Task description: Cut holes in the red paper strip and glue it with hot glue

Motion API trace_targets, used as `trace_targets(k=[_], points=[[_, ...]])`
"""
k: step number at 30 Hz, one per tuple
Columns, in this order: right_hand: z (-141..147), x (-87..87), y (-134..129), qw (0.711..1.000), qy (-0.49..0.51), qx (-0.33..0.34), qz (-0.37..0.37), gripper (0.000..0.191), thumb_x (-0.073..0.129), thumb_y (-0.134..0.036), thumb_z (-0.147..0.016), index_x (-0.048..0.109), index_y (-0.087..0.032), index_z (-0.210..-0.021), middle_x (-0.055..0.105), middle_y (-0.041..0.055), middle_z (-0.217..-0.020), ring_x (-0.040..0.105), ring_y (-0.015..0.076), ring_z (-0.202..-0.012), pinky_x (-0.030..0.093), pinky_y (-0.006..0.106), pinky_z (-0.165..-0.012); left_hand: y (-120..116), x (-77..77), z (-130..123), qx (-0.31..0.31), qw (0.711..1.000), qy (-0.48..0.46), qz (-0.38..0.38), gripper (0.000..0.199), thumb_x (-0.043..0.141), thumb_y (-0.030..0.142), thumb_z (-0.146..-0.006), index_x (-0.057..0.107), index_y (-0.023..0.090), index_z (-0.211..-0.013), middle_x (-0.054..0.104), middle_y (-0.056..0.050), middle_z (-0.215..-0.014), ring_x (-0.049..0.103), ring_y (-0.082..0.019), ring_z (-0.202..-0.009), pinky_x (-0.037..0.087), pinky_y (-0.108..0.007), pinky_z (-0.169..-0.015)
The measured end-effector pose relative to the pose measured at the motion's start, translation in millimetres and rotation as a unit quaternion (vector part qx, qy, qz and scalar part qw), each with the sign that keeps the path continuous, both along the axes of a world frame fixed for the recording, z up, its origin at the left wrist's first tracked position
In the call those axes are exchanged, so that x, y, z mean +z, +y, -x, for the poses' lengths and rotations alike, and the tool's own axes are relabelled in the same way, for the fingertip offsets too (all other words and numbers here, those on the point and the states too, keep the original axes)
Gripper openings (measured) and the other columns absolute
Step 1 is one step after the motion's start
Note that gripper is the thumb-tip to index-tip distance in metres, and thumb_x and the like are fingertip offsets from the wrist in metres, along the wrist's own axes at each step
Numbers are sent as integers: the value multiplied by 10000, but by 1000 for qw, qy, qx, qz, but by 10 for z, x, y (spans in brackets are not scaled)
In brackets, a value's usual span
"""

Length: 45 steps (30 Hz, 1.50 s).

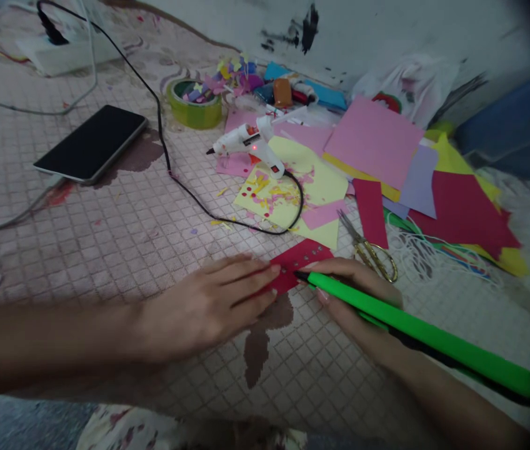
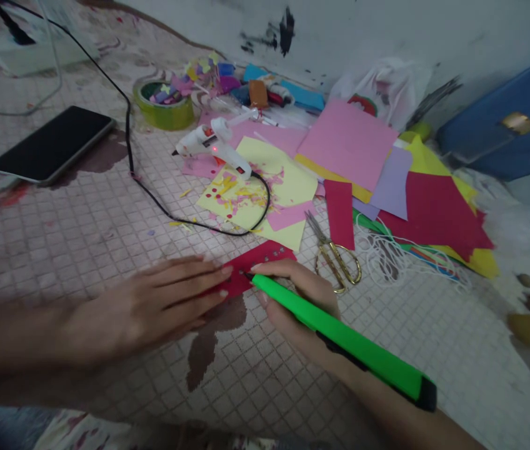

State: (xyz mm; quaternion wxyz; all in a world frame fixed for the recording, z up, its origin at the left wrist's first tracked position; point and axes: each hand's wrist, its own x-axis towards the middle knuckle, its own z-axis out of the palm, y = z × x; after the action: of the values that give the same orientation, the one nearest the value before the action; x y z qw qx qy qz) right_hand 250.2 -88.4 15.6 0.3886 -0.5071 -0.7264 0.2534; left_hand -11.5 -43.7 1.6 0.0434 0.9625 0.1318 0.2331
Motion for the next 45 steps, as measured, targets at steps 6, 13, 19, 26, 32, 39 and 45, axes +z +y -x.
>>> trace_targets(k=[6, 13, 19, 26, 32, 39, 45], points=[[43, -93, 148, 998, 15, 62, -2, 353, 615, -49, -835, 702, -287, -1081, 764, -11, -1000, 721, 157, -893, 592, 265, -770, -178, -7, -39, -17, 1000, -19, -17, 272, 446, 133, -1046, 694, 68, -1137, 700, -132, -1286, 626, -245, -1250, 519, -359, -1078], [71, -24, 328, 994, -5, 106, 22, 303, 606, -54, -807, 699, -270, -998, 776, -10, -917, 735, 152, -812, 597, 254, -710, -159, -71, -57, -18, 999, -32, -7, 236, 490, 152, -1035, 707, 80, -1092, 734, -97, -1207, 630, -252, -1216, 535, -356, -1044], [75, -53, 311, 993, -6, 114, 12, 329, 588, -29, -785, 698, -273, -976, 770, -12, -891, 729, 146, -786, 595, 253, -700, -162, -67, -56, -21, 999, -39, 4, 257, 471, 149, -1040, 708, 65, -1094, 734, -115, -1202, 634, -266, -1212, 555, -376, -1015], [63, -65, 317, 993, -12, 115, 32, 300, 598, -58, -806, 702, -285, -973, 772, -8, -895, 730, 169, -799, 597, 295, -694, -173, -47, -71, -17, 999, -46, 12, 226, 496, 127, -1024, 707, 68, -1078, 739, -126, -1173, 637, -252, -1217, 553, -372, -1025], [88, -32, 330, 992, -11, 123, 30, 258, 607, -96, -842, 705, -299, -968, 775, -2, -888, 735, 187, -782, 606, 325, -691, -169, -47, -60, -17, 999, -33, 10, 235, 488, 127, -1025, 701, 75, -1111, 737, -122, -1192, 642, -251, -1214, 569, -363, -999], [82, -51, 321, 992, 0, 118, 39, 241, 620, -113, -857, 708, -302, -978, 764, -2, -894, 727, 191, -781, 601, 331, -699, -160, -32, -60, -14, 1000, -23, 1, 237, 486, 135, -1031, 705, 85, -1104, 738, -115, -1201, 641, -244, -1220, 563, -365, -1014], [13, -79, 325, 986, 8, 149, 72, 278, 633, -132, -855, 702, -302, -1064, 754, 3, -940, 715, 202, -842, 585, 340, -732, -160, -30, -52, -21, 1000, -23, 1, 266, 452, 121, -1038, 700, 72, -1123, 743, -113, -1192, 654, -250, -1204, 569, -368, -999]])
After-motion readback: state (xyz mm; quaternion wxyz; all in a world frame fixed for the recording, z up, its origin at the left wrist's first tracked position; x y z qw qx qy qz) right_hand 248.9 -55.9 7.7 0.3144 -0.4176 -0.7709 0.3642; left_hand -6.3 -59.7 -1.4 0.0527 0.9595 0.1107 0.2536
